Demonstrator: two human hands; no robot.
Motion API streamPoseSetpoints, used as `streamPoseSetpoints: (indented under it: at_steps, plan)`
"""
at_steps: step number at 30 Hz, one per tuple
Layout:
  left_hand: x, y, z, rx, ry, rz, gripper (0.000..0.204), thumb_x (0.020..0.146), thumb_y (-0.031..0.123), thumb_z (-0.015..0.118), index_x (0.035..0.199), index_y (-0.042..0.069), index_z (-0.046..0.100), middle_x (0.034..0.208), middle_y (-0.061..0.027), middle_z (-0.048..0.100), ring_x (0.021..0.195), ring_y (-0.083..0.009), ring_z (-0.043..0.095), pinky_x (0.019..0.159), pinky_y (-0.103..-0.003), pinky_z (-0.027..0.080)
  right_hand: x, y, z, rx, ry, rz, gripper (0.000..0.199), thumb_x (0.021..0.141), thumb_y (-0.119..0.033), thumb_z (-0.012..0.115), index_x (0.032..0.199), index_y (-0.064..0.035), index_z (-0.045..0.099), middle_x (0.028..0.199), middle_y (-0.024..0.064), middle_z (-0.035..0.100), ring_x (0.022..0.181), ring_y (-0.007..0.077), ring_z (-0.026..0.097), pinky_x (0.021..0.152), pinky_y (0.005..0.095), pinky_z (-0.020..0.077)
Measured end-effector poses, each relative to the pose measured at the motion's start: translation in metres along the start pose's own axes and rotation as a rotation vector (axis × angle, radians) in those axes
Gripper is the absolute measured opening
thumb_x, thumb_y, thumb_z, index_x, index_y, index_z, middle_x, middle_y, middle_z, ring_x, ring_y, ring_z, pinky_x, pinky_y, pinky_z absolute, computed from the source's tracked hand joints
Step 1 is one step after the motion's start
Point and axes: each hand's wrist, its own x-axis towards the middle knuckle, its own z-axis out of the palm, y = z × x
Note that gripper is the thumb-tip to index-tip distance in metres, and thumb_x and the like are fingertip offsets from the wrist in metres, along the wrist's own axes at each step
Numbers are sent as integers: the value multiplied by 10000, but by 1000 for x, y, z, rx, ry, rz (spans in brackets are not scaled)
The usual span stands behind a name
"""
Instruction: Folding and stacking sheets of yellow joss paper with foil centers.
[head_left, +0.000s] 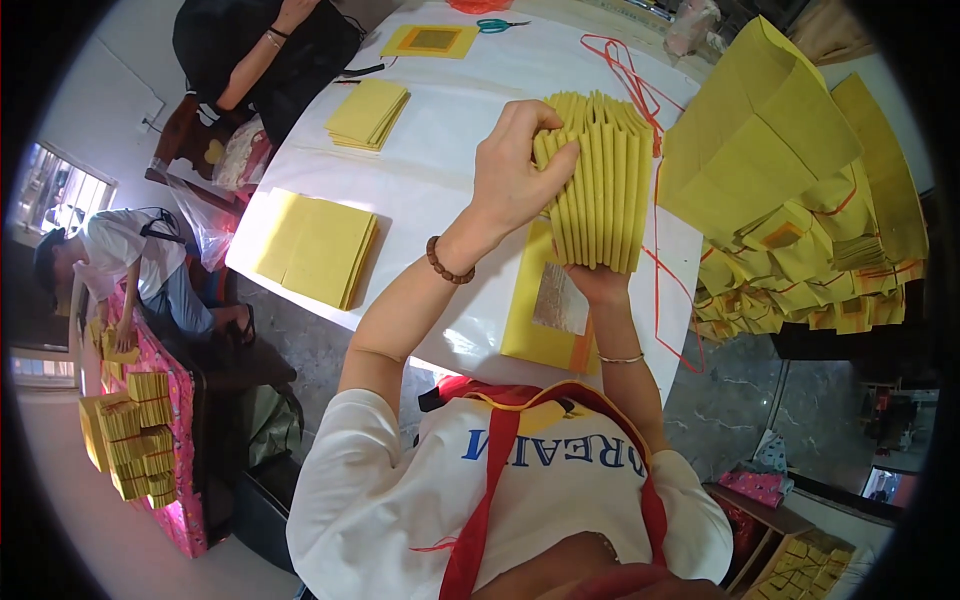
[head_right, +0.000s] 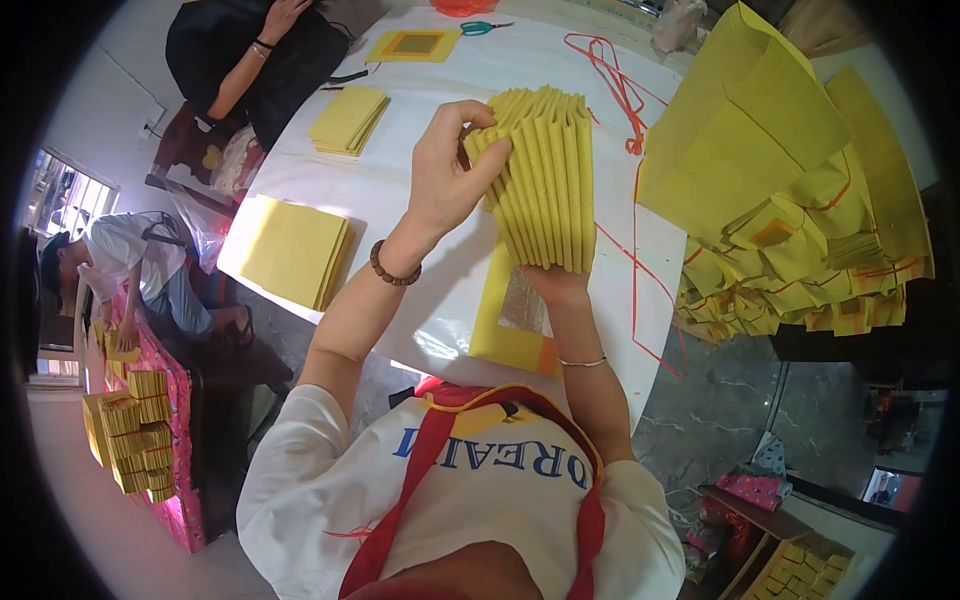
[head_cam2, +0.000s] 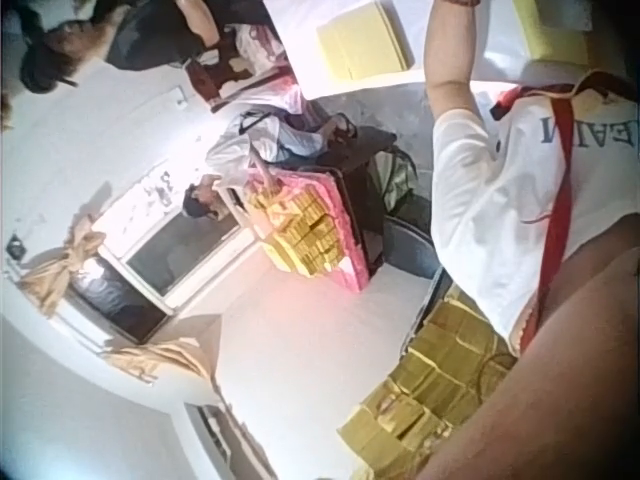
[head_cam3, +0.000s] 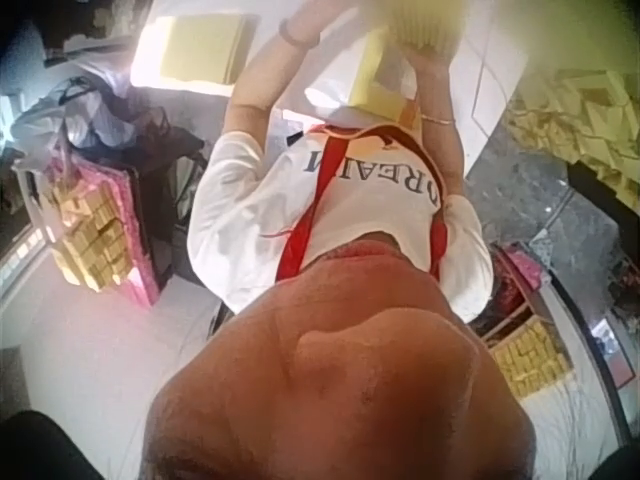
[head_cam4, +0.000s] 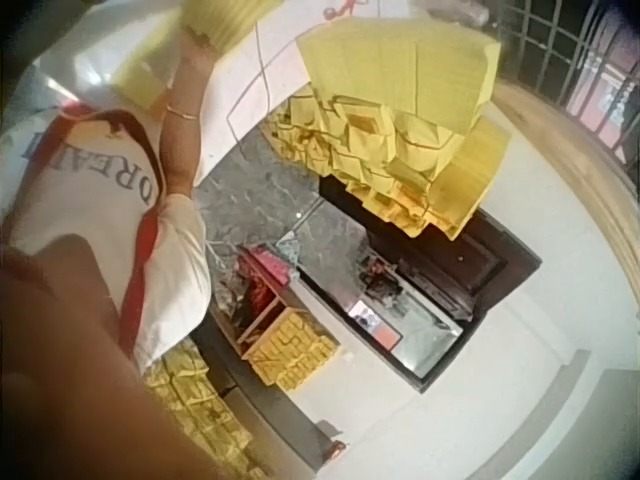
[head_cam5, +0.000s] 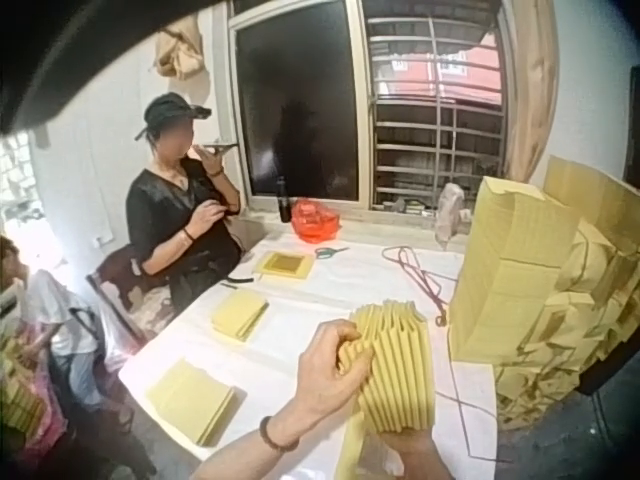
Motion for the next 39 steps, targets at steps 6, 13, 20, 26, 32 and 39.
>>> streamPoseSetpoints:
  at_steps: [6, 13, 20, 26, 32, 39]
  plan:
    - [-1, 0, 0, -21, 4, -31, 243, 735, 179, 633, 883, 29, 511, 859, -113, 549, 754, -260, 573, 645, -326, 464, 1, 0, 3, 0, -45, 14, 515, 848, -471, 429, 1223, -124, 489, 1187, 40, 554, 1050, 200, 560, 885, 383, 470]
    - [0, -1, 3, 114, 45, -26, 293, 747, 252, 662, 841, 25, 503, 794, -84, 525, 631, -206, 502, 564, -304, 420, -3, 2, 21, -45, 32, -17, 435, 881, -358, 374, 1185, -76, 506, 1116, 60, 591, 965, 191, 603, 822, 356, 508]
    - [3, 8, -4, 371, -40, 5, 403, 732, 364, 690, 829, 19, 505, 761, -75, 504, 557, -175, 465, 527, -292, 407, -2, 0, 26, -92, 95, -35, 412, 878, -335, 367, 1136, -57, 528, 1063, 61, 608, 909, 182, 613, 782, 353, 513]
    - [1, 8, -7, 186, -130, -186, 436, 799, 412, 616, 974, 26, 516, 899, -98, 548, 691, -143, 538, 635, -288, 441, -5, -18, 18, -162, 92, -48, 407, 863, -352, 398, 1116, -68, 542, 1051, 46, 608, 916, 177, 599, 776, 347, 493]
    - [44, -43, -33, -661, -402, -550, 671, 905, 446, 442, 1402, 96, 158, 1289, -121, 433, 1069, -190, 483, 934, -312, 355, 19, -83, 55, -674, 158, -270, 402, 810, -327, 535, 1099, -47, 541, 1040, 100, 598, 920, 185, 590, 782, 310, 491]
    - [130, -83, 21, -477, -645, -221, 1158, 700, 271, 743, 1388, 52, -163, 1334, -170, 350, 1204, -217, 390, 965, -320, 345, 114, -167, 98, -1267, -173, -477, 856, 708, -144, 703, 1372, -57, 169, 1278, 132, 403, 1187, 211, 402, 966, 313, 355]
